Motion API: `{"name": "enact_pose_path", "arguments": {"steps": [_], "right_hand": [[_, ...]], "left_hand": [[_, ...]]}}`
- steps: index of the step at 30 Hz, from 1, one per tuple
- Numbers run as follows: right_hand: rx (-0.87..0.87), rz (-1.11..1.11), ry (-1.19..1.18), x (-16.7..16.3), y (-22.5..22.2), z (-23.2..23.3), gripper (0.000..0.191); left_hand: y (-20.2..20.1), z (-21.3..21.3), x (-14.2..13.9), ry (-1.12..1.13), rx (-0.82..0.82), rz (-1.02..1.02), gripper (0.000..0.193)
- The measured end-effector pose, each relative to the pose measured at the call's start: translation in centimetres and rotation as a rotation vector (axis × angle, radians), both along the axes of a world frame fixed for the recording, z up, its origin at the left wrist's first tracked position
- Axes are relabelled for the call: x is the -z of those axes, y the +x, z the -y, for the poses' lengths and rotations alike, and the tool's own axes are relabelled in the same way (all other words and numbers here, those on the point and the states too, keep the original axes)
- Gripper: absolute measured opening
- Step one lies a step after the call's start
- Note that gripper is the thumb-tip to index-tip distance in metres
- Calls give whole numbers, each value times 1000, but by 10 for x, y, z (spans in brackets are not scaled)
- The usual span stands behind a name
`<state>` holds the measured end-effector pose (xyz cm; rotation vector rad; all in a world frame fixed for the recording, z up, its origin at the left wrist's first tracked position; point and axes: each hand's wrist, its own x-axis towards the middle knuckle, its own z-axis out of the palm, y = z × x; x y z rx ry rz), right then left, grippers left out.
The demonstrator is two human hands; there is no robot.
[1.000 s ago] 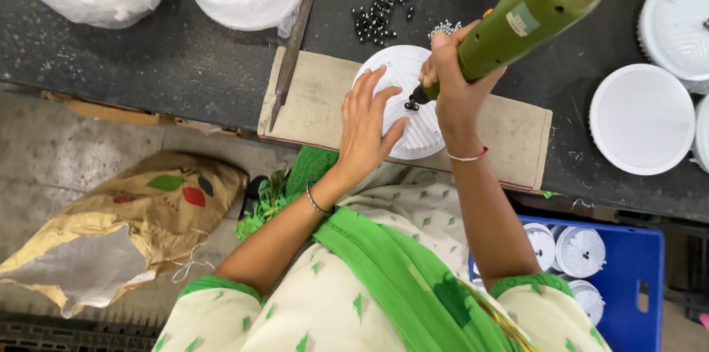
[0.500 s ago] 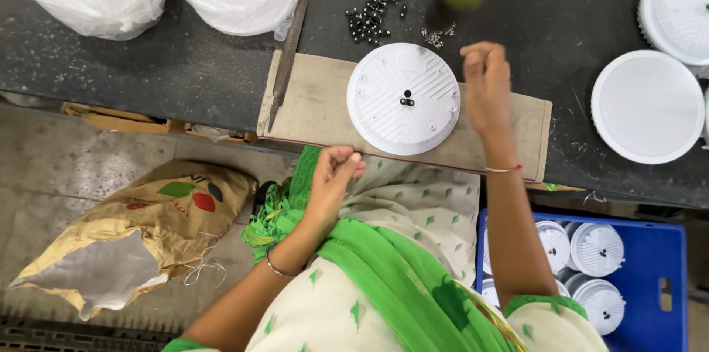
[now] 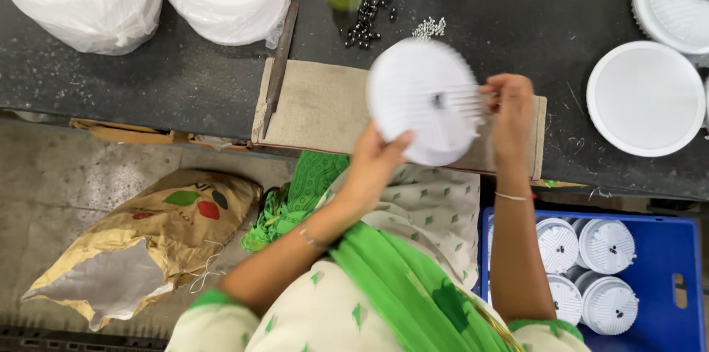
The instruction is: The person assembles white plastic lamp diffuser covers at a workbench. They place small black and white components into a cover, use an electric screwdriver to drive screws through the center of each cover, press the parts together by hand, and stack the finished covers on the bench.
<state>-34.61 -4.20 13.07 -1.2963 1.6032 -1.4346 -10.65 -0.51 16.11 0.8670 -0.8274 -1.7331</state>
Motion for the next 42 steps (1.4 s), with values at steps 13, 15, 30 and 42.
{"name": "enact_pose_path", "arguments": {"steps": [13,15,30,42], "right_hand": [[-162,544,145,-2,-31,-27,37],[-142,470,219,14,-25,-30,36],[-7,67,82,6,0,-30,20],[-48,143,98,0,8,-44,12]], "left_hand": [[50,45,17,-1424,49,1012,21],[66,48,25,-1406,50,1049,18],[167,154,14,-1046,-409,1319,42],[259,282,45,-929,-117,1737,95]]}}
